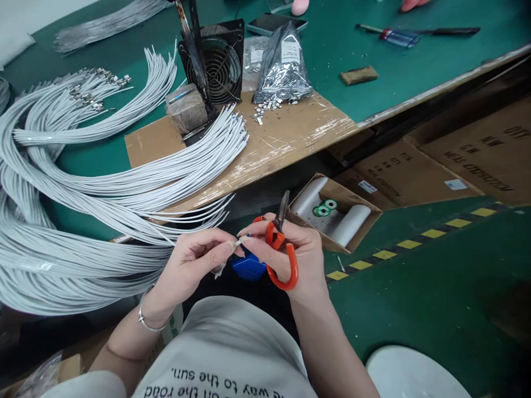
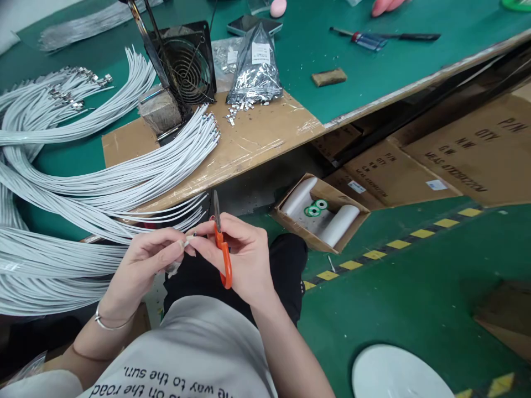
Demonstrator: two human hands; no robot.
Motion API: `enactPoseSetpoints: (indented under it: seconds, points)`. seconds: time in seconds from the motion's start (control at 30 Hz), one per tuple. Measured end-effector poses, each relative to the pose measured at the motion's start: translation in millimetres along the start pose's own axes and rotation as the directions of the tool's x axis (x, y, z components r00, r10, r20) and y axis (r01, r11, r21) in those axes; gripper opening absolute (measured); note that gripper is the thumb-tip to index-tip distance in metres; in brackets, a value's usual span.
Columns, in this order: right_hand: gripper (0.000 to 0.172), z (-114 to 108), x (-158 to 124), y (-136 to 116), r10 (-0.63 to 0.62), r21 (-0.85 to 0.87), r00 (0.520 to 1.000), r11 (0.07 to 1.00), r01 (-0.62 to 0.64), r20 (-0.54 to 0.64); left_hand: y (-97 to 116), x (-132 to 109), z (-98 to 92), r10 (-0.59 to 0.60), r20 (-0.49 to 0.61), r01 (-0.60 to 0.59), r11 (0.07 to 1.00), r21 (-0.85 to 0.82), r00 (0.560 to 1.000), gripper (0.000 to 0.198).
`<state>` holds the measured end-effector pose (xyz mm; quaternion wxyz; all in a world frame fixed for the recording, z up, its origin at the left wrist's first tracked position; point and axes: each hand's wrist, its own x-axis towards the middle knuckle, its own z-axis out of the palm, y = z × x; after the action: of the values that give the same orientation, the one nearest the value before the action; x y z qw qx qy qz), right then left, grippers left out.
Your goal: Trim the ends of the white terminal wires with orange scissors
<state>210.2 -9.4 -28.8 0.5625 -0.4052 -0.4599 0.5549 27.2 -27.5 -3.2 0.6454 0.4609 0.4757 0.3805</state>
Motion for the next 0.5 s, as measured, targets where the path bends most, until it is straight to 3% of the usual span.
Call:
enactPoseSetpoints:
  seconds: [0.2, 0.33, 0.4, 0.5]
  points:
    - [0.013, -5.8, -2.6, 4.8, -0.020, -0.032, 1.000, 0.999, 0.020, 0.013, 3.5, -0.9, 5.0, -0.019, 0.057, 0.020, 1.000, -0.024, 0.998, 0.018]
    - [0.017, -3.9, -5.8, 14.7, -0.050, 0.015, 0.998, 0.999, 0.050, 0.036, 6.9, 0.9, 10.1, -0.035, 0.056, 0.036, 0.999, -0.020, 0.998, 0.023]
    - [0.024, -2.8, -4.4, 17.6, -0.073, 0.048, 0.997, 0.996, 0.074, -0.030, 8.6, 0.5, 11.6, -0.045, 0.060, 0.047, 0.999, -0.018, 0.997, 0.024]
    - [0.037, -7.4, 1.8, 17.6, -0.073, 0.165, 0.960, 0.979, 0.121, -0.271, 8.8, -1.1, 11.2, -0.053, 0.070, 0.055, 0.998, -0.035, 0.996, 0.024]
